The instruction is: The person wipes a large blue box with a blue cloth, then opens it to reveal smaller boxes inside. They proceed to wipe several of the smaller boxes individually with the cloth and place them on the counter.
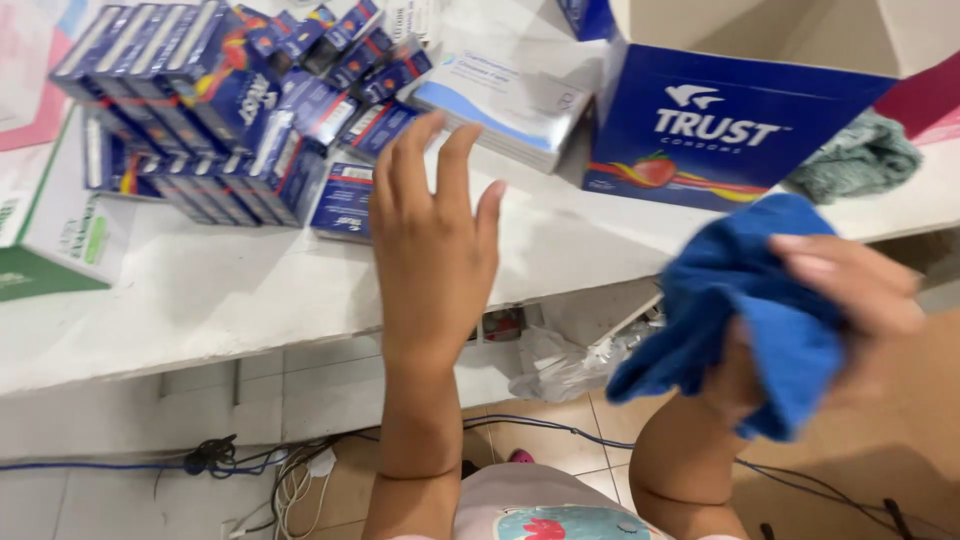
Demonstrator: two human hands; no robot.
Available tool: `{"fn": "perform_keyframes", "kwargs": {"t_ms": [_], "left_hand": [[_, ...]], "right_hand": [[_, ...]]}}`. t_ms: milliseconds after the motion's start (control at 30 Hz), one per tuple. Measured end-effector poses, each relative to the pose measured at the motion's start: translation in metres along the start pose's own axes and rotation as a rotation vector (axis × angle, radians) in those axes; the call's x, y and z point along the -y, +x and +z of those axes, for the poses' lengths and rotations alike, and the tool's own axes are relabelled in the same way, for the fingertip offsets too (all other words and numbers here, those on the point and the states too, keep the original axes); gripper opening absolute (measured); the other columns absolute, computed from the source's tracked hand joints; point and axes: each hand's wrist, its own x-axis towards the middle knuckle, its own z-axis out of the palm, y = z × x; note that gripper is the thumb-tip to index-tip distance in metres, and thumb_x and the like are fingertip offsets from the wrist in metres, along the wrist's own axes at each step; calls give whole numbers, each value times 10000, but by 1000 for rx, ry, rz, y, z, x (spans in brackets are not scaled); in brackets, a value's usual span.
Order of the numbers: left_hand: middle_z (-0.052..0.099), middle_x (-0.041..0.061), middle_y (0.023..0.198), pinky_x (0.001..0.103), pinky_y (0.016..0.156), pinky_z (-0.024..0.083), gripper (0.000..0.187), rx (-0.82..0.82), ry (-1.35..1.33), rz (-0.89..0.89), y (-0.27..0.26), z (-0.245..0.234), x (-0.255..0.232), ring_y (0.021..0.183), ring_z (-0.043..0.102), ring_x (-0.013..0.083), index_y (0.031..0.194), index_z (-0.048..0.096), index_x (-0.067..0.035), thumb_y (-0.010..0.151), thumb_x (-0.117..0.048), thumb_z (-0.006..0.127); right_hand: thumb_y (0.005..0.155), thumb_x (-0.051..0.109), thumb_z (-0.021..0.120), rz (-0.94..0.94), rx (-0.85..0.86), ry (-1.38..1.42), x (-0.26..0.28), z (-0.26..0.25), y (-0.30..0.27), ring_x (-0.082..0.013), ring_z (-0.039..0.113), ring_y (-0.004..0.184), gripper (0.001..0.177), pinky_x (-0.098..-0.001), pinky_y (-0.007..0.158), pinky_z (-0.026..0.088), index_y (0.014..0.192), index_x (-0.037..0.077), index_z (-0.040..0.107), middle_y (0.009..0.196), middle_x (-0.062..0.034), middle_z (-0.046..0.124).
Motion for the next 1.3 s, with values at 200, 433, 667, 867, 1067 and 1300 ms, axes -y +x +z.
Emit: {"fn": "perform_keyframes", "kwargs": {"t_ms": [200,433,667,867,1067,1300], "left_hand": [[519,136,1346,429,887,468,516,99,323,-121,-35,-16,55,1149,529,301,1309,591,-117,877,-321,787],[520,202,1278,484,940,470,505,119,221,-162,-46,-26,74,1088,560,362,1268,636,-112,863,-367,795],[634,105,1321,433,1013,476,895,245,-227,-23,-53,-49,89,1136,641,287,1467,385,-138,711,-202,860],[565,131,1533,369,1001,533,987,313,-497,38,-57,-62,102,1090,689,262,1583,247,-121,764,-129,799],[704,42,1284,335,870,524,1016,349,-465,-3,-57,-64,101,902,608,201,1580,293,-163,701,-95,797],[607,91,1395,360,959,477,937,384,-339,79,-54,-62,101,1103,589,250,1448,453,-74,618,-202,869]], "right_hand": [[921,56,758,102,205,-3,37,84,28,-367,577,1231,290,-478,1156,450,1151,-58,624,1293,-238,609],[761,178,756,-24,816,-138,47,110,28,-299,639,1156,465,-437,1010,465,1211,84,693,1390,-70,617],[668,-14,787,164,590,31,72,107,36,-298,644,1053,370,-393,918,505,1014,-55,660,1236,-175,661],[651,227,705,-135,893,65,81,161,40,-344,615,1167,511,-533,1058,412,1138,81,651,1357,-105,615],[775,203,743,-36,895,77,83,156,36,-299,648,1156,394,-481,1125,455,1112,35,628,1323,-80,647],[735,126,775,86,847,14,73,123,22,-247,702,986,381,-358,824,537,1060,28,601,1272,-71,690]]}}
